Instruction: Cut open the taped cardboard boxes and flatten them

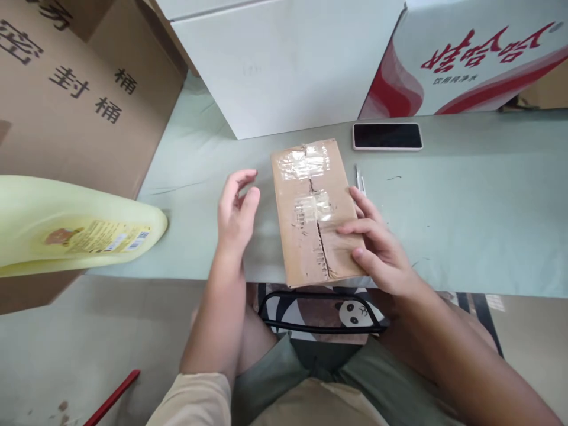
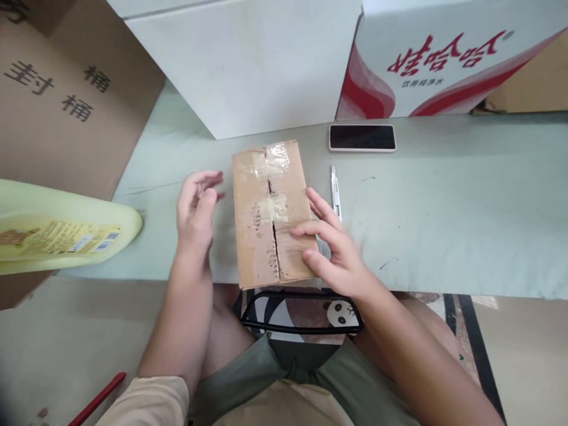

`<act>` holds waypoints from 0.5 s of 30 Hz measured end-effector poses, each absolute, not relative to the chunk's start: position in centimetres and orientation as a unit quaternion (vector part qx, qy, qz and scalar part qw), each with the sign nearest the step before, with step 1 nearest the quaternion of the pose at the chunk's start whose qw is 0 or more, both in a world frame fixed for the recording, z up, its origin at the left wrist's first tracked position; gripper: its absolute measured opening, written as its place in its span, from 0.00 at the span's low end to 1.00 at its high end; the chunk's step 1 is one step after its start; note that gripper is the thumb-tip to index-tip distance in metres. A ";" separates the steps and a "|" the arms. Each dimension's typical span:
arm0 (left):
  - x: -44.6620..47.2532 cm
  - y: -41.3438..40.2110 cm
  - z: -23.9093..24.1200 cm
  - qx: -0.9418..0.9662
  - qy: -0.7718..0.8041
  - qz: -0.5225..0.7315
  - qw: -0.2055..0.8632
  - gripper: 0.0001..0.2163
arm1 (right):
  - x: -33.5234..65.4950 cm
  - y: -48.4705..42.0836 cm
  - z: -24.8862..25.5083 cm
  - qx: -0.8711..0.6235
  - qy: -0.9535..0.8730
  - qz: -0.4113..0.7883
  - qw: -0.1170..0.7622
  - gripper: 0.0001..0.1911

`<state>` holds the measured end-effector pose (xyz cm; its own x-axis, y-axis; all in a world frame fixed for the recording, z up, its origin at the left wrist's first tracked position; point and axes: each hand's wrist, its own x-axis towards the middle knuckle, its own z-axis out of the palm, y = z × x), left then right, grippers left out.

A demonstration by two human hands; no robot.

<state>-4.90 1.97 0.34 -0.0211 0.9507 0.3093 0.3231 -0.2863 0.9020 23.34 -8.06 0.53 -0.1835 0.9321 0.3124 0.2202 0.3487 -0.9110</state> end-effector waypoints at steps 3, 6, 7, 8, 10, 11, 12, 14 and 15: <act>-3.1 1.0 0.2 0.734 0.353 0.542 0.208 0.21 | 23.2 -8.0 0.3 -0.413 -0.678 0.375 0.478 0.14; -2.3 0.5 -0.1 0.802 0.287 0.504 0.145 0.18 | 23.3 -7.8 0.0 -0.399 -0.687 0.368 0.483 0.16; -2.3 0.4 -0.3 0.809 0.285 0.497 0.129 0.18 | 23.4 -7.8 -0.1 -0.403 -0.687 0.366 0.481 0.16; -2.3 0.4 -0.6 0.811 0.291 0.495 0.115 0.20 | 23.4 -7.7 -0.1 -0.410 -0.686 0.362 0.479 0.17; -2.5 0.5 -1.2 0.803 0.317 0.496 0.092 0.24 | 23.4 -7.6 -0.3 -0.421 -0.685 0.357 0.476 0.19; -2.5 0.5 -1.5 0.797 0.332 0.496 0.085 0.27 | 23.4 -7.6 -0.4 -0.421 -0.685 0.354 0.477 0.20; -2.5 0.6 -1.8 0.792 0.345 0.497 0.083 0.30 | 23.4 -7.6 -0.4 -0.419 -0.687 0.351 0.478 0.20; -2.4 0.5 -2.2 0.785 0.358 0.499 0.085 0.32 | 23.4 -7.6 -0.6 -0.413 -0.692 0.348 0.480 0.19; -2.2 0.5 -2.4 0.782 0.359 0.501 0.087 0.32 | 23.4 -7.6 -0.6 -0.410 -0.693 0.346 0.482 0.19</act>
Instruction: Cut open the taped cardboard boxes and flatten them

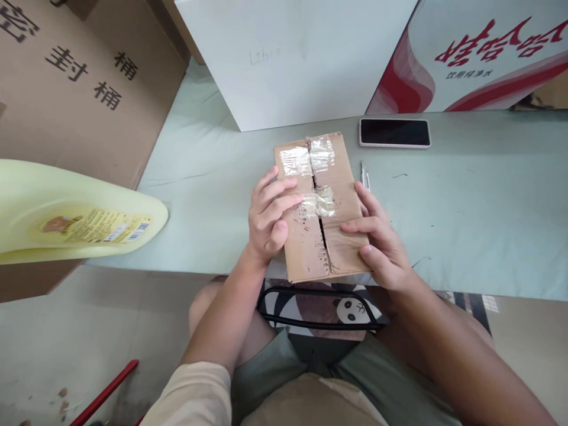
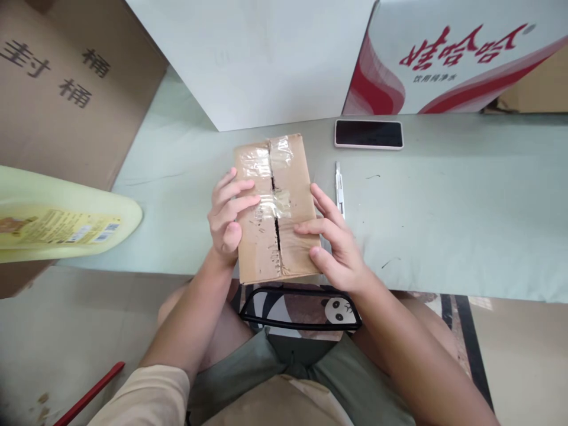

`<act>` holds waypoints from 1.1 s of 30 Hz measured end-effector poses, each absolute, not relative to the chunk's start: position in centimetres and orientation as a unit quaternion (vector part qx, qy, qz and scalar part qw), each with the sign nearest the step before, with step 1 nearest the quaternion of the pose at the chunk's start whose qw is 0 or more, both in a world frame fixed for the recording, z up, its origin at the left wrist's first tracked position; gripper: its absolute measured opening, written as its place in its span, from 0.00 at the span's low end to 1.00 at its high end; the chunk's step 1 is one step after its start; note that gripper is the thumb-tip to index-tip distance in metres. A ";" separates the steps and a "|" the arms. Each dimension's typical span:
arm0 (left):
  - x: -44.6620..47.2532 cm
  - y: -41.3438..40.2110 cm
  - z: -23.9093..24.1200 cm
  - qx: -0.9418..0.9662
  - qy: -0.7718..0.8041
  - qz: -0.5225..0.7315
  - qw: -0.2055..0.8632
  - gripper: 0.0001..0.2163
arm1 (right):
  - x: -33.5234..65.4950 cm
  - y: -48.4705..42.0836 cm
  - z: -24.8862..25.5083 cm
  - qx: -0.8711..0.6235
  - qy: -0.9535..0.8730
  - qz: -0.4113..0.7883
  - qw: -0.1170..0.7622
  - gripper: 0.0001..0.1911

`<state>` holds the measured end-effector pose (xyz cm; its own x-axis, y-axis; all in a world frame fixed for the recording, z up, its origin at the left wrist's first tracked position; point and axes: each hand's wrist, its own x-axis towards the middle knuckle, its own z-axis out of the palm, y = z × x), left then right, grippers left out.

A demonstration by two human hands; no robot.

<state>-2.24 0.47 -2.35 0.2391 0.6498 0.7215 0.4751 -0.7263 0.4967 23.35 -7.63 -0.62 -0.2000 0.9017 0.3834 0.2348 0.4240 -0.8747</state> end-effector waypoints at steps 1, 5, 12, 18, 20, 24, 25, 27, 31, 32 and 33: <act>-2.1 0.4 -2.5 0.780 0.359 0.505 0.088 0.32 | 23.3 -7.7 -0.7 -0.408 -0.693 0.345 0.484 0.18; -1.4 0.1 -2.9 0.768 0.367 0.517 0.093 0.31 | 23.6 -7.5 -1.2 -0.400 -0.675 0.374 0.495 0.21; -0.9 0.0 -3.2 0.764 0.352 0.531 0.101 0.29 | 25.9 -6.0 -2.9 -0.602 -0.607 0.244 0.458 0.20; -0.9 -0.1 -2.9 0.764 0.327 0.545 0.113 0.26 | 26.9 -5.2 -5.8 -0.659 -0.679 0.100 0.306 0.13; -0.8 0.0 -2.8 0.765 0.303 0.559 0.103 0.23 | 27.0 -5.1 -5.6 -0.697 -0.655 0.098 0.275 0.12; -0.9 0.3 -2.7 0.780 0.302 0.546 0.056 0.24 | 26.9 -4.7 -3.6 -0.763 -0.609 0.136 0.168 0.20; -1.0 0.3 -2.7 0.782 0.308 0.539 0.048 0.24 | 26.8 -4.7 -3.1 -0.768 -0.605 0.142 0.157 0.21; -1.0 0.4 -2.7 0.784 0.312 0.535 0.041 0.25 | 26.6 -4.5 -2.6 -0.773 -0.598 0.146 0.155 0.23; -1.0 0.5 -2.9 0.776 0.297 0.554 0.051 0.24 | 26.4 -4.4 -2.7 -0.777 -0.585 0.152 0.175 0.26; -1.0 0.5 -3.0 0.776 0.296 0.555 0.052 0.24 | 26.4 -4.4 -2.7 -0.778 -0.582 0.154 0.180 0.27; -1.0 0.5 -3.0 0.777 0.295 0.554 0.053 0.24 | 26.4 -4.3 -2.8 -0.778 -0.581 0.156 0.182 0.28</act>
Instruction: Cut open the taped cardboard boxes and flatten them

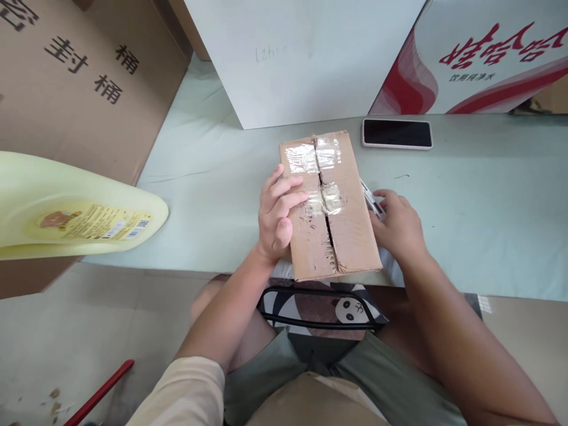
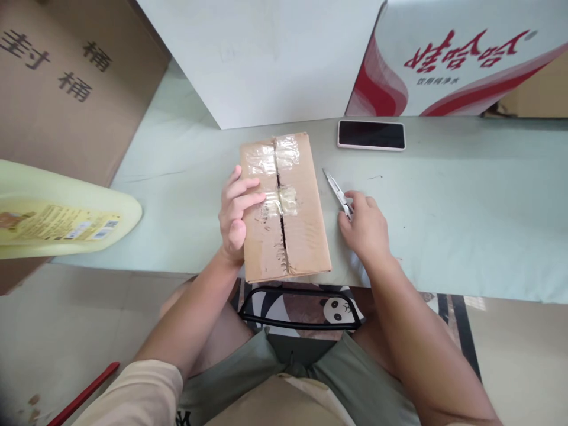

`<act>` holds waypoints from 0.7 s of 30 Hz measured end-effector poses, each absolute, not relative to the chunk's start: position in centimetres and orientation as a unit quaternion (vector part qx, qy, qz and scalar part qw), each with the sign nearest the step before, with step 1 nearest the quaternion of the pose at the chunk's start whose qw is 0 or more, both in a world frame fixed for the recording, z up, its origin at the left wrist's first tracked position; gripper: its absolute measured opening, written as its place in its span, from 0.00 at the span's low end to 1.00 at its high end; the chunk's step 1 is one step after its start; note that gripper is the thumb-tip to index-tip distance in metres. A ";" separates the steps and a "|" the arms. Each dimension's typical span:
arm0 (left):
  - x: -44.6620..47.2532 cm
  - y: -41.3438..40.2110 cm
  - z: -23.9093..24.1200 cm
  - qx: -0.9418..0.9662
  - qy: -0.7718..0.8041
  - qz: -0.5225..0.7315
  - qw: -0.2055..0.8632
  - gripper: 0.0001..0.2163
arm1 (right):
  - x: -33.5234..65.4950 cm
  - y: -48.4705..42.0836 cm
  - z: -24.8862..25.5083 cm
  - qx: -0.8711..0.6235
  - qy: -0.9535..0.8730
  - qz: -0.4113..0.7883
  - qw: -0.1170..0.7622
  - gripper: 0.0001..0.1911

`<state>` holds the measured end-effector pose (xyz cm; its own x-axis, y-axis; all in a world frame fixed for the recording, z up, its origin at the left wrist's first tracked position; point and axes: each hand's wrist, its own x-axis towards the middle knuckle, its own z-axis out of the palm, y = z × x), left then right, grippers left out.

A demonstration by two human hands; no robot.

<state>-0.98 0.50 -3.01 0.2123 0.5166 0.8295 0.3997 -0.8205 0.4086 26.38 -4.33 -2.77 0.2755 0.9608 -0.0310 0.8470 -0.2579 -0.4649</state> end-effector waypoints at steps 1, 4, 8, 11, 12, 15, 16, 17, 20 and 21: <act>-1.0 0.5 -3.0 0.778 0.295 0.552 0.053 0.24 | 26.4 -4.3 -2.8 -0.778 -0.580 0.159 0.182 0.29; -1.1 0.4 -3.1 0.781 0.303 0.543 0.058 0.24 | 26.5 -4.2 -2.5 -0.787 -0.567 0.175 0.171 0.31; -1.1 0.4 -3.2 0.779 0.306 0.543 0.065 0.25 | 26.4 -4.1 -1.9 -0.797 -0.547 0.202 0.155 0.31; -1.0 0.4 -3.1 0.776 0.295 0.552 0.074 0.23 | 26.3 -4.1 -1.6 -0.797 -0.544 0.208 0.161 0.30; -1.0 0.4 -3.1 0.776 0.293 0.554 0.075 0.23 | 26.3 -4.1 -1.5 -0.796 -0.544 0.210 0.165 0.30; -1.0 0.3 -3.0 0.777 0.297 0.550 0.068 0.24 | 26.3 -4.1 -1.6 -0.790 -0.547 0.212 0.181 0.30; -0.9 0.3 -3.0 0.778 0.300 0.549 0.065 0.24 | 26.4 -4.2 -1.6 -0.787 -0.549 0.212 0.188 0.30; -0.9 0.3 -3.0 0.777 0.302 0.549 0.063 0.24 | 26.4 -4.2 -1.7 -0.783 -0.550 0.214 0.198 0.30; -0.9 0.3 -2.9 0.777 0.307 0.547 0.060 0.24 | 26.5 -4.2 -1.5 -0.768 -0.539 0.235 0.253 0.28; -0.8 0.3 -2.9 0.777 0.310 0.546 0.057 0.25 | 26.5 -4.2 -1.4 -0.761 -0.529 0.247 0.283 0.25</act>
<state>-0.84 0.29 -2.91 0.2128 0.5433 0.8121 0.4183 -0.8018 0.4268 26.49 -4.17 -1.37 0.3186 0.9447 -0.0775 0.6649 -0.2810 -0.6920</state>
